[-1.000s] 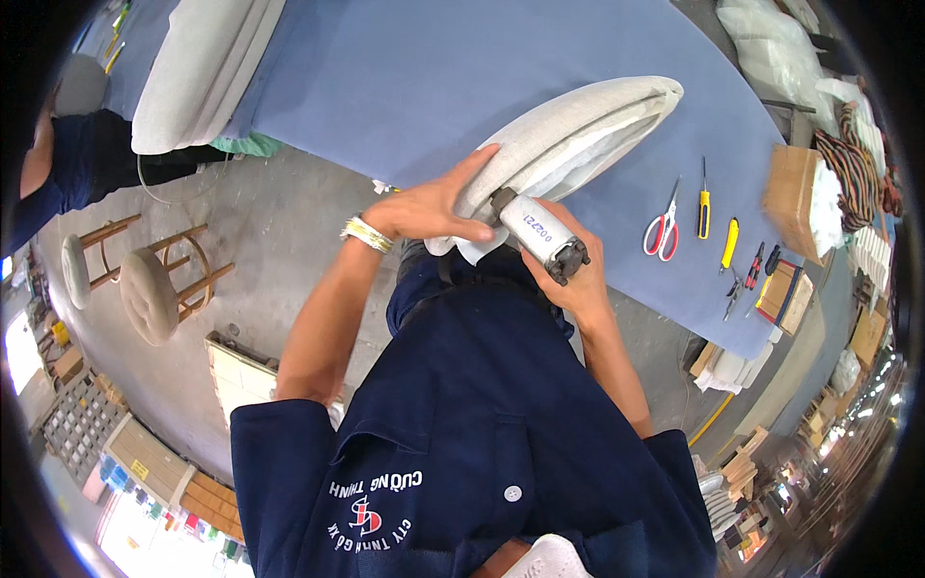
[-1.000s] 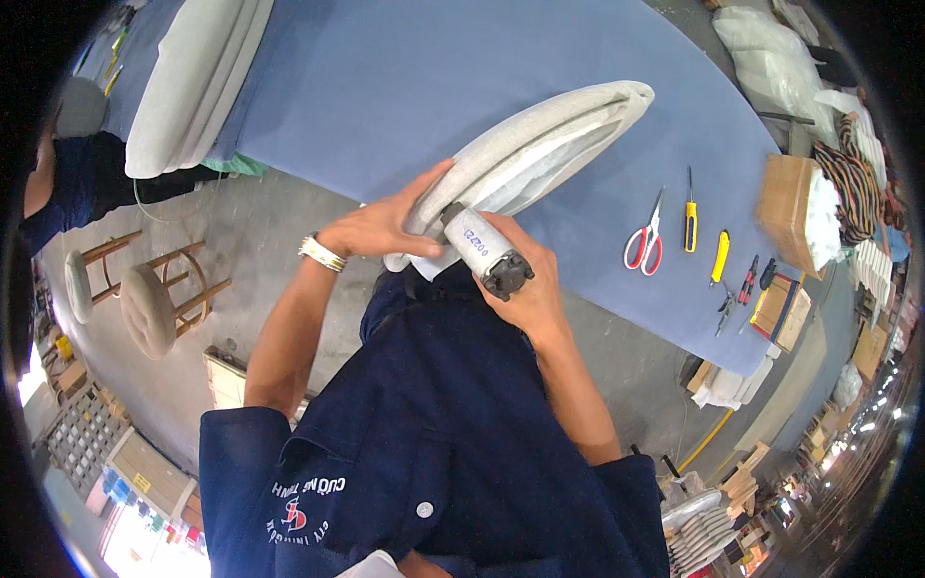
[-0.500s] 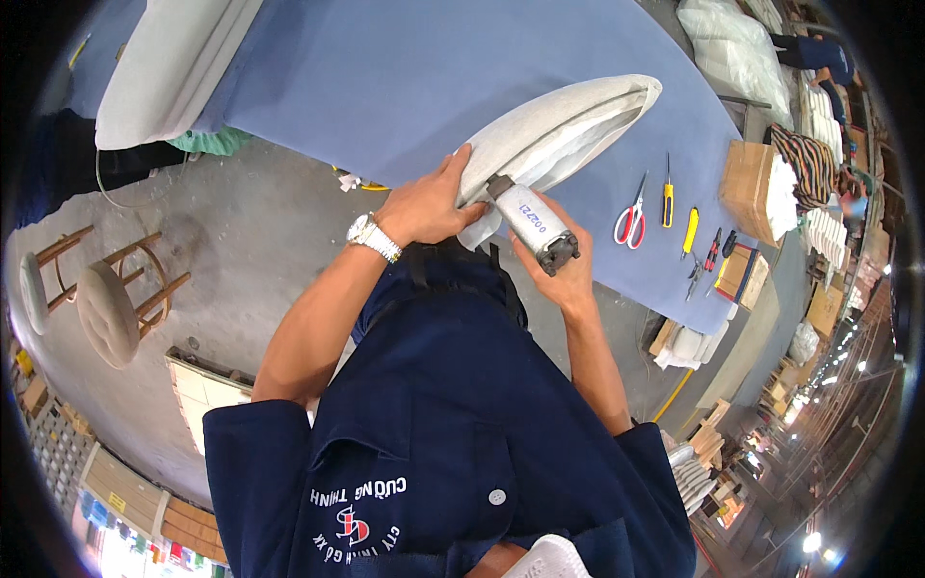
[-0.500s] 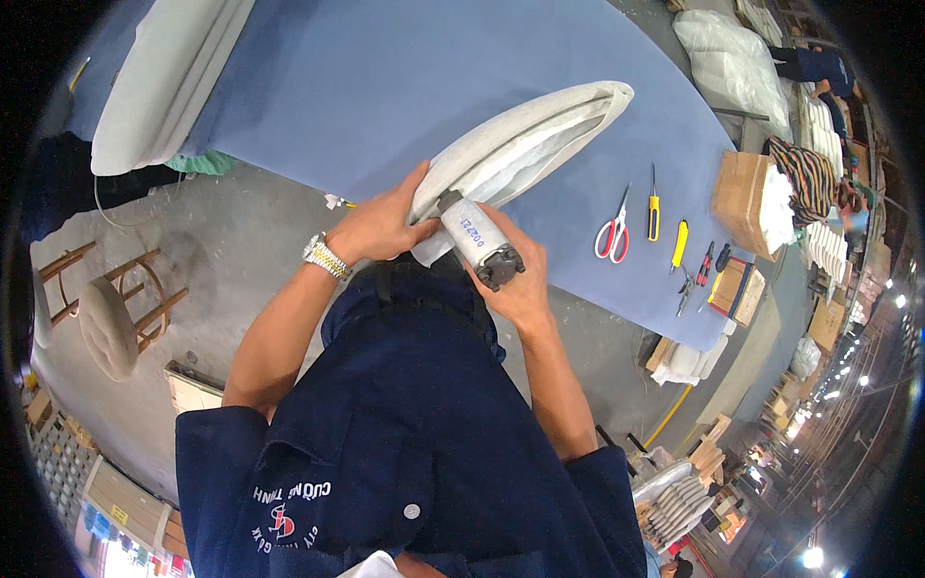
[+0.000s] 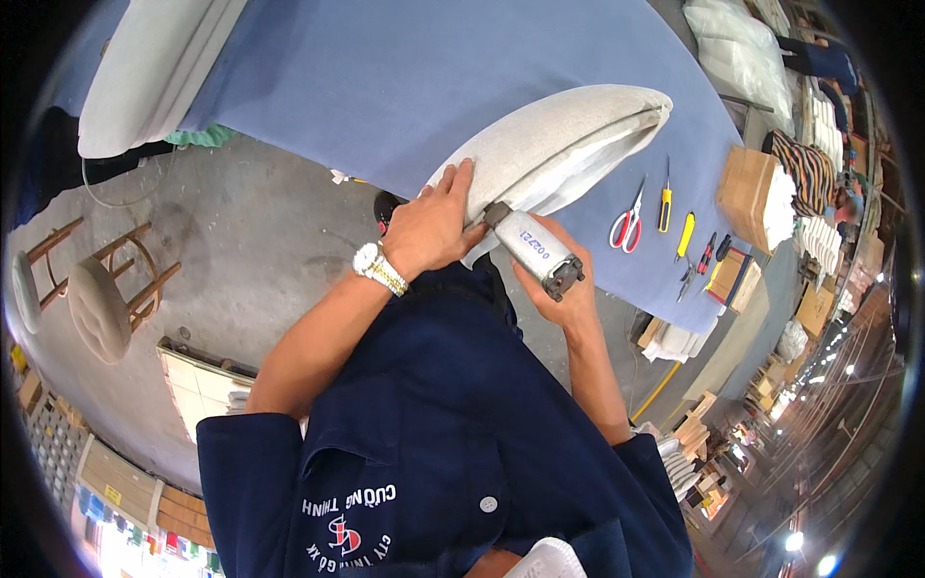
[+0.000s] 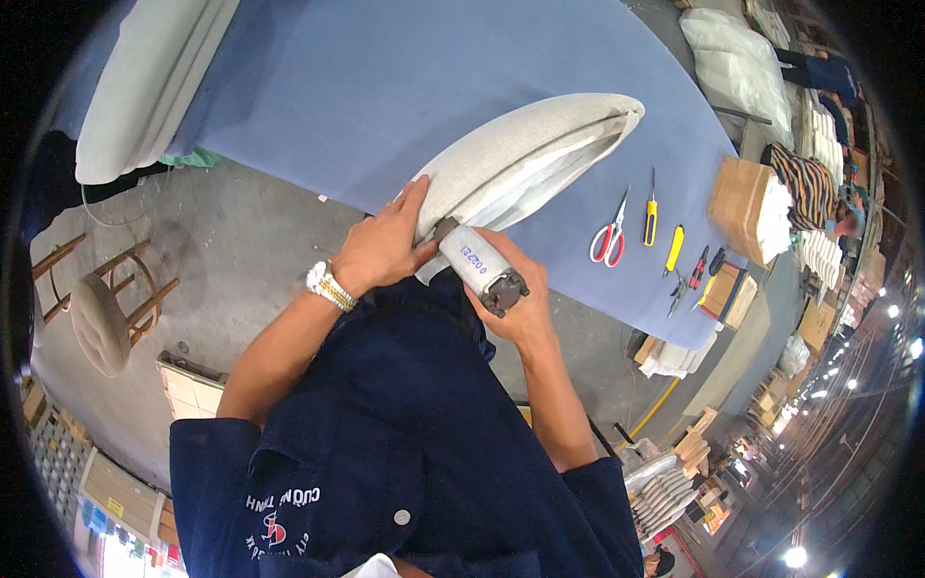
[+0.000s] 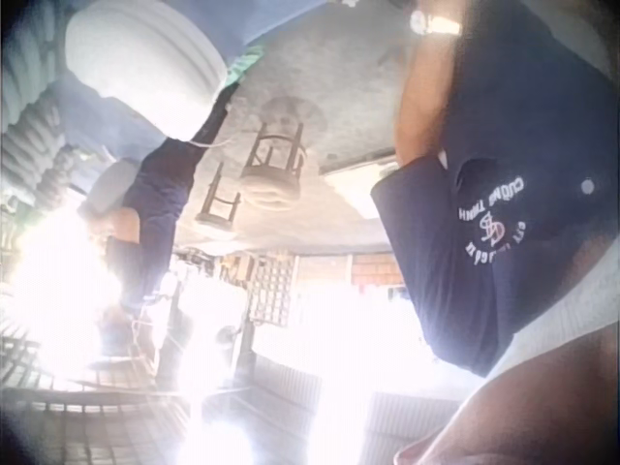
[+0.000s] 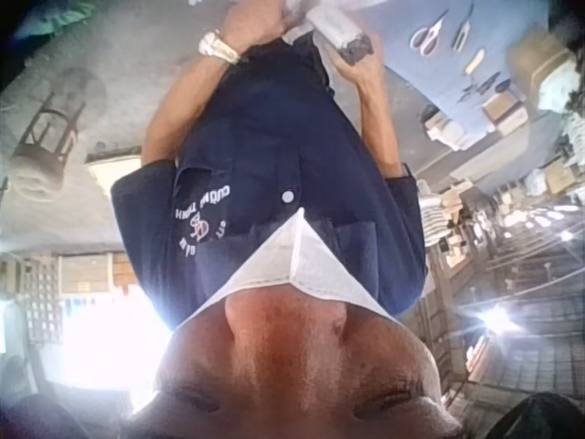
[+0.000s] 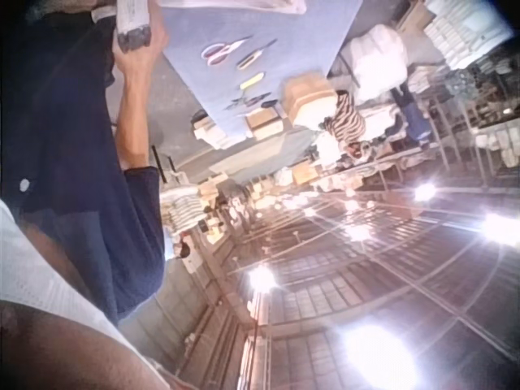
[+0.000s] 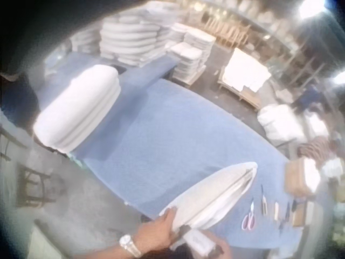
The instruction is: The person staples the edges of a white cushion cover using a pneumatic staple gun, then trims excess fabric with a utility knife. The person places the finished cushion on a stack and repeats the process with another cushion cover.
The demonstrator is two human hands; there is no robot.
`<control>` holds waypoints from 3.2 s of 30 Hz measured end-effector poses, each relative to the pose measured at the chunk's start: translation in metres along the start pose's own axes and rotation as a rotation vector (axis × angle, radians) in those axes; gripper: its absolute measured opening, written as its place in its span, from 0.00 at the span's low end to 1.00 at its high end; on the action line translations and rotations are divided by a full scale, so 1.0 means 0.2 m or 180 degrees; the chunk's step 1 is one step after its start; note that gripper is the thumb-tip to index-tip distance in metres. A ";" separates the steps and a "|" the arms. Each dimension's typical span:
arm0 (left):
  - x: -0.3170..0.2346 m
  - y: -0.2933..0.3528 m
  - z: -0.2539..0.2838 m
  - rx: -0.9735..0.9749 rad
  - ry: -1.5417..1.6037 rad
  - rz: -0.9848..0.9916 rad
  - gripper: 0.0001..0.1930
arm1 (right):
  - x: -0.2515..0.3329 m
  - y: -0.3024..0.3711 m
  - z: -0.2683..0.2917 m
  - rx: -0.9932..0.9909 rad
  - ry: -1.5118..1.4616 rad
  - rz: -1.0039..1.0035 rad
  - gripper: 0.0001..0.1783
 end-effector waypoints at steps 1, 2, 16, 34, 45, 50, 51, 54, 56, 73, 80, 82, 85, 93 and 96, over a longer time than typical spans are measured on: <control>0.00 0.00 -0.01 -0.0041 0.0027 0.0015 0.48 | -0.01 -0.01 0.00 -0.0022 -0.0109 -0.0011 0.27; -0.01 0.01 -0.02 -0.0093 0.0082 0.0028 0.48 | -0.02 -0.01 -0.01 -0.0026 -0.0196 -0.0025 0.27; -0.03 -0.01 0.01 0.0029 0.0007 0.0053 0.47 | -0.08 0.08 -0.09 -0.0292 -0.0445 0.0177 0.29; -0.01 0.12 -0.09 -0.0749 0.0154 0.0019 0.47 | 0.05 0.01 -0.10 -0.0043 0.0143 0.0142 0.28; -0.39 0.17 -0.27 -0.1709 0.0424 0.0191 0.38 | -0.16 0.00 0.30 0.0291 -0.0231 0.0355 0.22; -0.16 0.09 -0.44 -0.1366 0.1306 -0.0178 0.44 | -0.34 0.04 0.29 0.0860 -0.0282 0.0435 0.27; -0.16 0.10 -0.42 -0.1209 0.1264 -0.0059 0.45 | -0.34 0.05 0.27 0.0886 -0.0317 0.0611 0.27; -0.12 0.03 -0.44 -0.1285 0.1295 -0.0422 0.48 | -0.41 0.08 0.20 0.0644 -0.0472 0.1140 0.27; -0.14 0.00 -0.47 -0.1367 0.1112 -0.0514 0.50 | -0.44 0.11 0.19 0.0520 -0.0362 0.1185 0.27; -0.34 -0.01 -0.46 -0.1019 0.0159 0.0459 0.53 | -0.51 0.22 0.16 0.0246 -0.0830 0.1230 0.31; -0.36 -0.01 -0.45 -0.0955 0.0304 0.0559 0.53 | -0.50 0.20 0.18 0.0507 -0.0844 0.1079 0.32; -0.37 -0.01 -0.48 -0.1046 0.0252 0.0527 0.52 | -0.47 0.20 0.20 0.0651 -0.0809 0.0977 0.32; -0.35 -0.03 -0.53 -0.1266 0.0140 0.0453 0.52 | -0.46 0.20 0.18 0.0735 -0.0721 0.0788 0.32; -0.33 0.00 -0.47 -0.1076 0.0336 0.0481 0.51 | -0.47 0.20 0.13 0.0294 -0.0418 0.1231 0.32; -0.31 0.01 -0.45 -0.1078 0.0282 0.0478 0.51 | -0.47 0.23 0.13 0.0338 -0.0335 0.1312 0.32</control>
Point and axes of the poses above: each hand's wrist, its own y-axis away from the middle knuckle, its own z-axis out of the back of the hand, x = y × z, the point moved 4 cm from there along -y, towards the middle knuckle, and after that the axes turned 15 degrees about x, right-handed, at the moved point
